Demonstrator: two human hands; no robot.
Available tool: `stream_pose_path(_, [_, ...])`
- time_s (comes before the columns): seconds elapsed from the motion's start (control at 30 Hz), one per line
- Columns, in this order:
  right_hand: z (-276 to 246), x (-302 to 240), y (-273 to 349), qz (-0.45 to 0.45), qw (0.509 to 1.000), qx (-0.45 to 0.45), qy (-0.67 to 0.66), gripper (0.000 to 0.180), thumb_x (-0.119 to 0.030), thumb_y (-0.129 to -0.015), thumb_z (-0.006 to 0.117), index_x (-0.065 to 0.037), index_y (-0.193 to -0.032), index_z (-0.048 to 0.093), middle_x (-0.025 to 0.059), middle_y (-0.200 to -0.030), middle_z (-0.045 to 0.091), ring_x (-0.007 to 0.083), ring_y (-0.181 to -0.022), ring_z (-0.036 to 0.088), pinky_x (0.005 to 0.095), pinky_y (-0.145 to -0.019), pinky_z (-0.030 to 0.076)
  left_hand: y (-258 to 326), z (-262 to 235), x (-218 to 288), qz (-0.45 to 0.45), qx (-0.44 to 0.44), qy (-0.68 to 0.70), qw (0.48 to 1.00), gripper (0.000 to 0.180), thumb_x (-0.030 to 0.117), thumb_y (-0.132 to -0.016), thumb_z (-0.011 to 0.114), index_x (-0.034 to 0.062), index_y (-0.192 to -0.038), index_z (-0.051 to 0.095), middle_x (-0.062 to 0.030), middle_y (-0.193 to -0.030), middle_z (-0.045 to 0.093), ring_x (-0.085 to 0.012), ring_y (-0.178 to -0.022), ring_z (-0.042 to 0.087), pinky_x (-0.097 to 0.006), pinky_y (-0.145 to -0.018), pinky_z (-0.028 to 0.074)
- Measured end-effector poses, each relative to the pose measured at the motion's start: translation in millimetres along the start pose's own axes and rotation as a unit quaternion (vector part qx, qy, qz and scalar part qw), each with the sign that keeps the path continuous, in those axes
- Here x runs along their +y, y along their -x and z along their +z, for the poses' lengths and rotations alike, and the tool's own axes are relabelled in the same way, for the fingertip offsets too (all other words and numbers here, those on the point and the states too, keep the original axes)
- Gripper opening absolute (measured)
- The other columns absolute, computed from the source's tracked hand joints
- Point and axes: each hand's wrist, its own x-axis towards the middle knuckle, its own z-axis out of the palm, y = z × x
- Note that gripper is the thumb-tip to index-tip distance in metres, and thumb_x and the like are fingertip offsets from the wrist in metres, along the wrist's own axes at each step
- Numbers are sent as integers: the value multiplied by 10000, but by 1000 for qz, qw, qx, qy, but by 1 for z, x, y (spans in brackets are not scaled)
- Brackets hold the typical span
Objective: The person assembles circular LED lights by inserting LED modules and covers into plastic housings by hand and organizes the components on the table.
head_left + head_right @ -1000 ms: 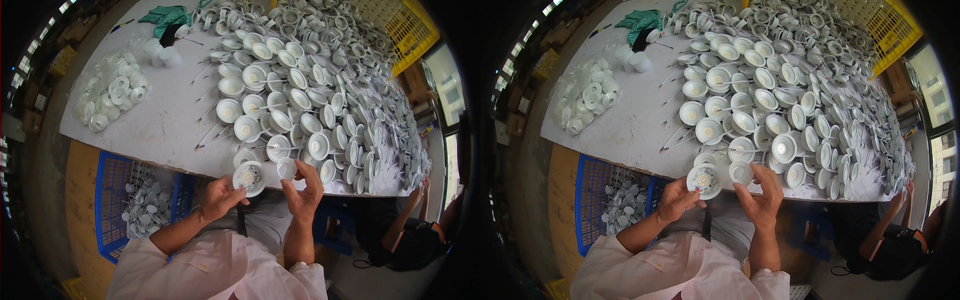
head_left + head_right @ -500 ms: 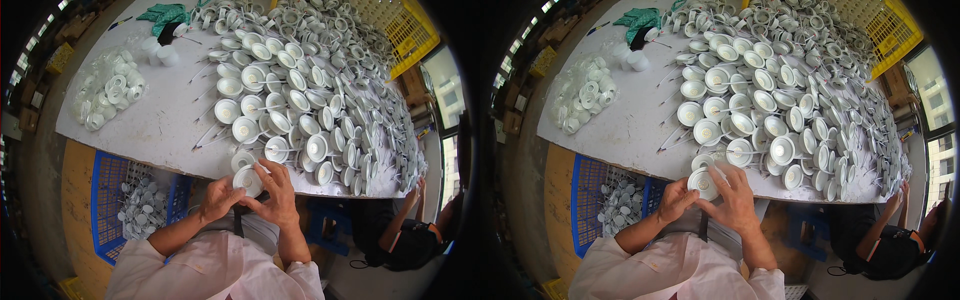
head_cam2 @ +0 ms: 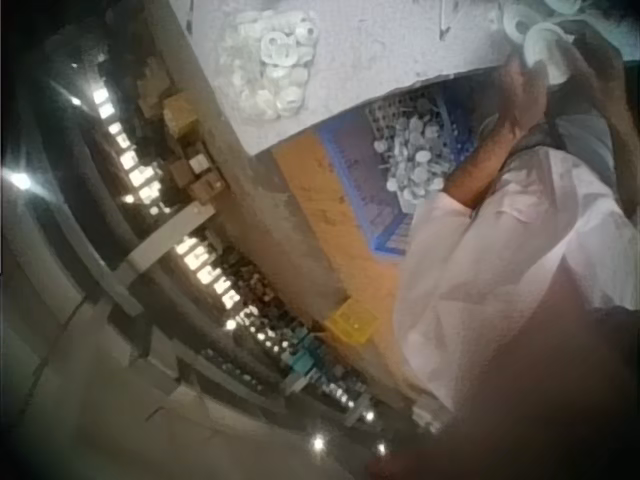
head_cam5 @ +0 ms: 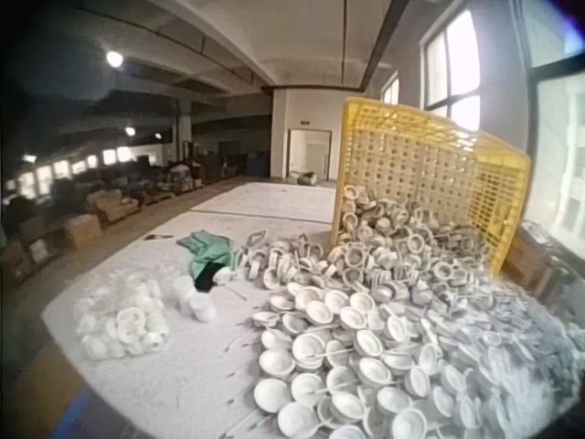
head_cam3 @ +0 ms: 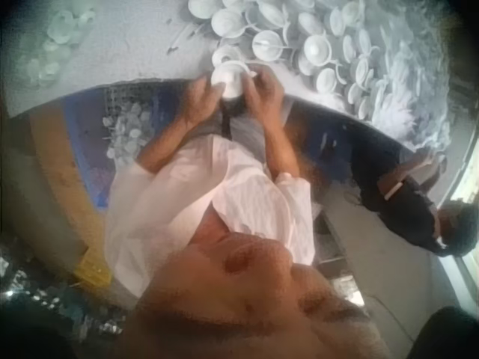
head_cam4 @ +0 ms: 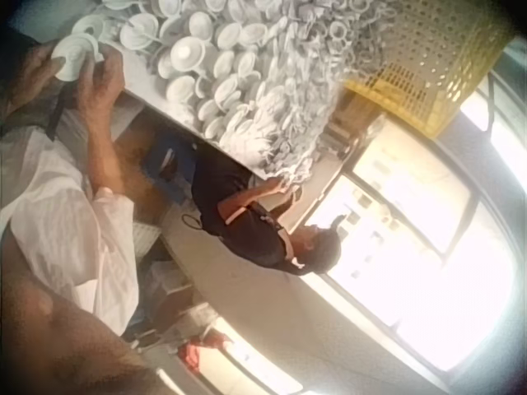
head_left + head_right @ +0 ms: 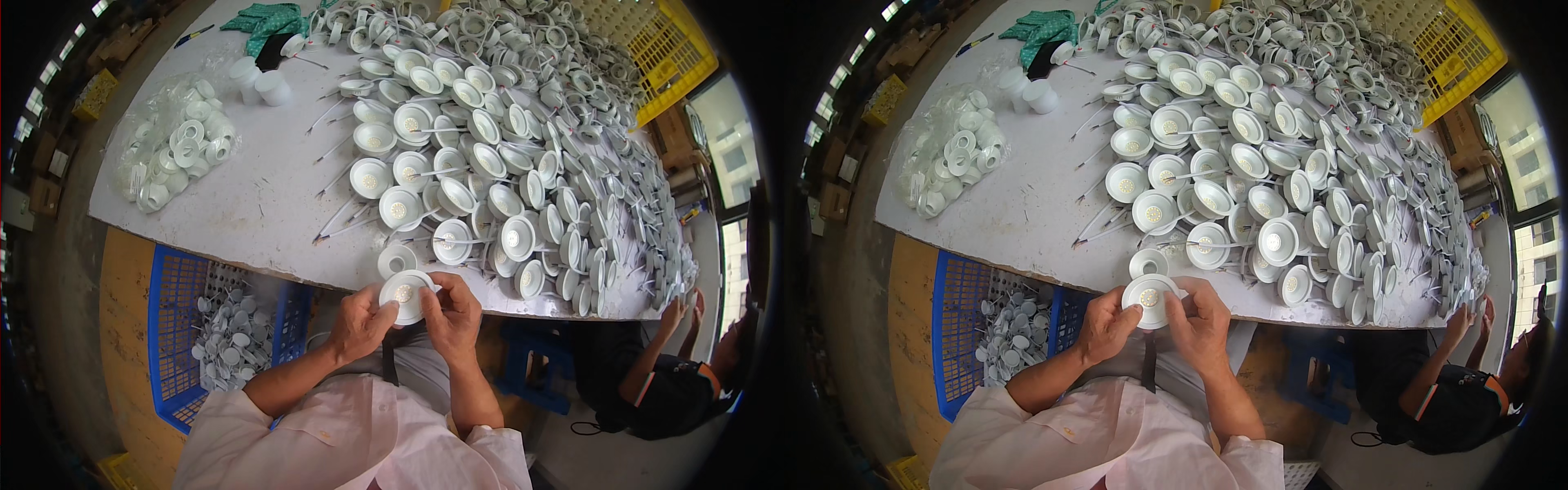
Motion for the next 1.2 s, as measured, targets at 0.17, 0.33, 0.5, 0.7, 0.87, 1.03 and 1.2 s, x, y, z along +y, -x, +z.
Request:
stream_pose_path(0.17, [3,5,0,7,1000,20,1,128,3,-849,661,3,-971,619,-3,-814,606,10,-576,470,179,-489,383,-3,3,0,-10,28,-17,999,235,116,-899,536,-78,-1020,589,-144,-831,683,-158,-709,678,-276,-613,549])
stream_pose_path(0.33, [3,4,-2,-25,997,38,56,129,-7,-835,680,-8,-946,616,-3,-717,581,9,-536,430,188,-454,349,-4,5,1,-18,28,-24,999,231,128,-905,544,-68,-1017,596,-139,-828,685,-152,-705,676,-273,-598,537])
stream_pose_path(0.5, [2,3,-1,-31,996,56,69,130,0,-819,687,-12,-930,619,5,-700,579,22,-526,427,200,-464,354,-6,-5,6,-47,-6,-59,997,238,156,-904,589,-42,-1035,606,-98,-830,687,-124,-731,657,-269,-641,516])
stream_pose_path(0.7, [4,3,3,-42,995,33,83,134,10,-801,689,-14,-914,621,35,-745,611,65,-537,474,226,-497,396,6,-22,0,-50,-70,-75,993,319,197,-885,658,-16,-1116,601,-59,-822,675,-76,-685,596,-254,-643,497])
stream_pose_path(0.87, [21,8,-5,-102,992,30,73,120,-15,-849,669,-2,-957,620,-5,-784,600,10,-560,426,176,-496,342,9,-32,26,-103,-62,-92,988,292,186,-908,616,-5,-1129,599,-60,-915,669,-61,-679,574,-225,-569,470])
stream_pose_path(1.03, [27,-6,-21,-79,992,-10,94,288,0,-762,712,0,-1030,608,126,-904,641,151,-638,608,267,-555,470,-7,-54,29,-102,-40,-25,994,336,137,-933,548,-40,-1214,497,-131,-979,654,-119,-706,639,-219,-506,453])
stream_pose_path(1.2, [0,-8,-20,-93,995,23,25,349,10,-787,678,1,-1125,590,97,-1062,592,92,-682,565,213,-593,455,-70,-108,37,-7,45,-40,998,263,98,-949,495,-98,-1126,504,-172,-1022,635,-242,-865,694,-262,-501,485])
